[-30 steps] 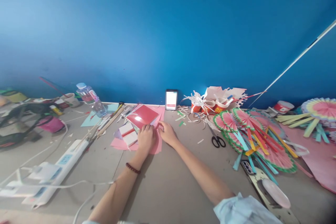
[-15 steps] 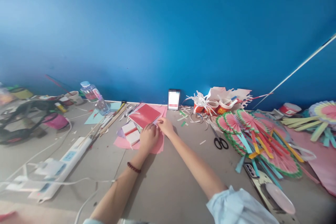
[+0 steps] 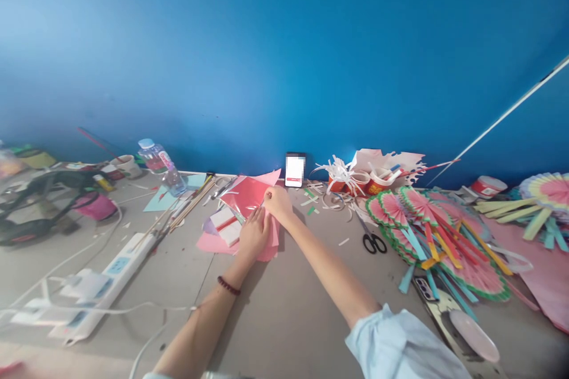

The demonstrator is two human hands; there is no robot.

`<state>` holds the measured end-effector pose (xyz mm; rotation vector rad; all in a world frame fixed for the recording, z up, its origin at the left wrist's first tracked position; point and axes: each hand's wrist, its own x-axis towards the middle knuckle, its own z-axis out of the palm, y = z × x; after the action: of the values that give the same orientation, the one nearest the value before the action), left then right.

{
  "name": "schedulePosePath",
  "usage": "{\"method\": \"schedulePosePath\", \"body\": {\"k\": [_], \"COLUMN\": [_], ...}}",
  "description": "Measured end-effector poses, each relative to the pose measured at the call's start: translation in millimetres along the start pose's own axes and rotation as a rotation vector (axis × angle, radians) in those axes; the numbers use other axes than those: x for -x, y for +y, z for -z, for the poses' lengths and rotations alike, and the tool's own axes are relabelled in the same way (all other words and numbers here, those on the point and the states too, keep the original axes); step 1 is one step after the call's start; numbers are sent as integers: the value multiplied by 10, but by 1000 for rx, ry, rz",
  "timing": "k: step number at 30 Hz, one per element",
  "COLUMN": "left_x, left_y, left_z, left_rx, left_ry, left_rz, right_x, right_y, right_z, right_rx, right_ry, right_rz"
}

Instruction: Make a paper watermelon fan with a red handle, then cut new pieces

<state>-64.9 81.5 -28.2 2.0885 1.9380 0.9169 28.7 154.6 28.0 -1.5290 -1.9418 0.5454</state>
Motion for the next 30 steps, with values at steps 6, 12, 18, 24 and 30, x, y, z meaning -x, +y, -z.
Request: {"method": "schedulePosePath", "body": {"k": [6, 12, 18, 24, 30], "left_x": [-32, -47, -51, -55, -45], "left_y": [-96, -53, -54, -69, -16], "left_z": [-35, 25, 24, 9, 74], "left_rx": [141, 192, 204, 187, 224], "left_ry": [18, -4, 9, 11, 26], "left_rz": [70, 100, 71, 38, 35], "right_x": [-8, 23, 7, 41, 63], "right_y": [-114, -100, -29, 7, 34], "right_z": [262, 471, 593, 758, 945], "right_rx": [69, 64, 18, 22, -49], "right_ry": [41, 39, 36, 57, 162], "right_rz": [69, 215, 271, 306, 348]}}
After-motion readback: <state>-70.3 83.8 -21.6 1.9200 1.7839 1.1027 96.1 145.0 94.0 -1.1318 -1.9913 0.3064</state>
